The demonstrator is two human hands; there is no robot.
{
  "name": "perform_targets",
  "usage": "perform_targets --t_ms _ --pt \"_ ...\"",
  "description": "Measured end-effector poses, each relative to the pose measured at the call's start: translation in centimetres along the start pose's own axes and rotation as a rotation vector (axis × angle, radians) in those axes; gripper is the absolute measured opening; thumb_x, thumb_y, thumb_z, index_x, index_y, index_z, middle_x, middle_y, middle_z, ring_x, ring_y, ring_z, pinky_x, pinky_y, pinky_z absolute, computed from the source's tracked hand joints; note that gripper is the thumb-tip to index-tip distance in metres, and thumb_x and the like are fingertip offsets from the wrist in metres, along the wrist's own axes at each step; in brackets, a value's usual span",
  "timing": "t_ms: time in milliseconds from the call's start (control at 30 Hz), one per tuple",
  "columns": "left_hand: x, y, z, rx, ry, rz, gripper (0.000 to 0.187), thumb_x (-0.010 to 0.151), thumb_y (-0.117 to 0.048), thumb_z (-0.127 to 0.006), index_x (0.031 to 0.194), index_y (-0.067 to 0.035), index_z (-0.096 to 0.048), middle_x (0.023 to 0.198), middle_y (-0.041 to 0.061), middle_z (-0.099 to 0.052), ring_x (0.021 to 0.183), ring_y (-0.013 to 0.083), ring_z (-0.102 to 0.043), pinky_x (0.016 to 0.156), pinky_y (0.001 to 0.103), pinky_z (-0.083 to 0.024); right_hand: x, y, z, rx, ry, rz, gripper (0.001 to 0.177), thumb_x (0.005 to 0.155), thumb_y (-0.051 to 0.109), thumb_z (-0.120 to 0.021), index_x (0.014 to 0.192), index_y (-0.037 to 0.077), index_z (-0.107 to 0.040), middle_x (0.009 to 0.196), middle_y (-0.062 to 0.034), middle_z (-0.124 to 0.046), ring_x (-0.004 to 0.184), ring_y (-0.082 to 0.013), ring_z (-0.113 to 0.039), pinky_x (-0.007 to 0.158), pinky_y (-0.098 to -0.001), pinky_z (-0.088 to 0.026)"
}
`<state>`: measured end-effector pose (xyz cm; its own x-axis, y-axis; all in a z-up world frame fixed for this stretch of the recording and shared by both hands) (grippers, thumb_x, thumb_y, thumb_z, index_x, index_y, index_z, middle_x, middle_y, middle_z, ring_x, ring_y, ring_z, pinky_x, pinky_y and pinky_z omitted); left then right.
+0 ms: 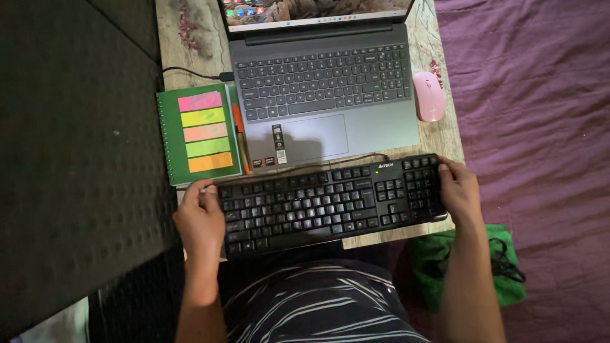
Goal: The person sits at a small table with a laptop and wipes an external keyboard with a green cloth, turning it over to clean its underside. They plug the keyboard's cable into the laptop, arrange a notebook beside it, and handle a pink mouse, positioning the peripherals around the laptop.
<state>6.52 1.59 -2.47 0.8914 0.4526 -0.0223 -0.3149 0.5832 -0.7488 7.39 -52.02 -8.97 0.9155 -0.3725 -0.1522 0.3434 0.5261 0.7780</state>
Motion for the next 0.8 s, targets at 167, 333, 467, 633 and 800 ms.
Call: perform_targets --t_ms 167,333,467,633,800 --pt "0.1 0.4 0.3 0.218 -0.017 -0.024 0.021 0.099 -0.018 -0.069 0.114 -0.007 -0.077 0.079 0.023 -0.069 0.074 0.0390 -0.070 0.067 0.046 -0.054 -1.2 1.3 1.7 -0.143 -0.014 0.124 0.036 0.103 0.017 -0.061 0.135 0.002 -0.067 0.117 -0.0184 -0.069 0.102 -0.0268 -0.066 0.090 -0.0365 -0.050" --pt "-0.6 0.4 1.3 0.347 -0.006 -0.113 0.030 0.097 -0.022 -0.070 0.123 -0.009 -0.077 0.088 0.028 -0.070 0.083 0.0465 -0.069 0.073 0.052 -0.055 -7.4 -0.3 8.7 -0.467 -0.077 0.045 0.071 0.080 0.032 -0.082 0.140 0.001 -0.062 0.130 -0.0242 -0.067 0.116 -0.0379 -0.067 0.099 -0.0437 -0.052" --pt "-1.0 -0.4 2.5 0.365 -0.043 -0.117 0.041 0.098 -0.026 -0.072 0.134 -0.007 -0.071 0.079 0.025 -0.069 0.075 0.0441 -0.069 0.068 0.052 -0.054 -13.8 -7.0 9.6 -0.601 0.122 -0.454 0.144 0.040 0.041 -0.104 0.161 0.017 -0.028 0.157 -0.0291 -0.026 0.141 -0.0497 -0.037 0.110 -0.0544 -0.040" --pt "-1.2 -3.9 3.0 0.272 -0.073 -0.191 0.039 0.102 -0.026 -0.073 0.136 -0.008 -0.069 0.072 0.017 -0.068 0.067 0.0354 -0.069 0.065 0.046 -0.054 -18.8 -12.5 5.3 -0.690 0.091 -0.473 0.153 0.037 0.042 -0.101 0.166 0.030 -0.020 0.172 -0.0192 0.000 0.154 -0.0526 -0.002 0.125 -0.0613 -0.019" --pt "-2.1 -9.5 0.4 0.141 0.015 -0.250 0.033 0.100 -0.024 -0.073 0.130 -0.010 -0.071 0.067 0.014 -0.066 0.057 0.0279 -0.065 0.059 0.040 -0.050 -17.9 -10.0 7.4 -0.654 0.005 -0.157 0.154 0.028 0.048 -0.103 0.157 0.018 -0.024 0.162 -0.0290 -0.009 0.150 -0.0513 -0.010 0.119 -0.0655 -0.017"
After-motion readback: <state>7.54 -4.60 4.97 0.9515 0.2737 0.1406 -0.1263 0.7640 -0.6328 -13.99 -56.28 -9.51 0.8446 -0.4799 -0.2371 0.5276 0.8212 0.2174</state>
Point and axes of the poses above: each hand's wrist, its own x-axis towards the middle knuckle, its own z-axis out of the back of the hand, y = z × x, the point moved 5 cm from there along x, towards the middle knuckle
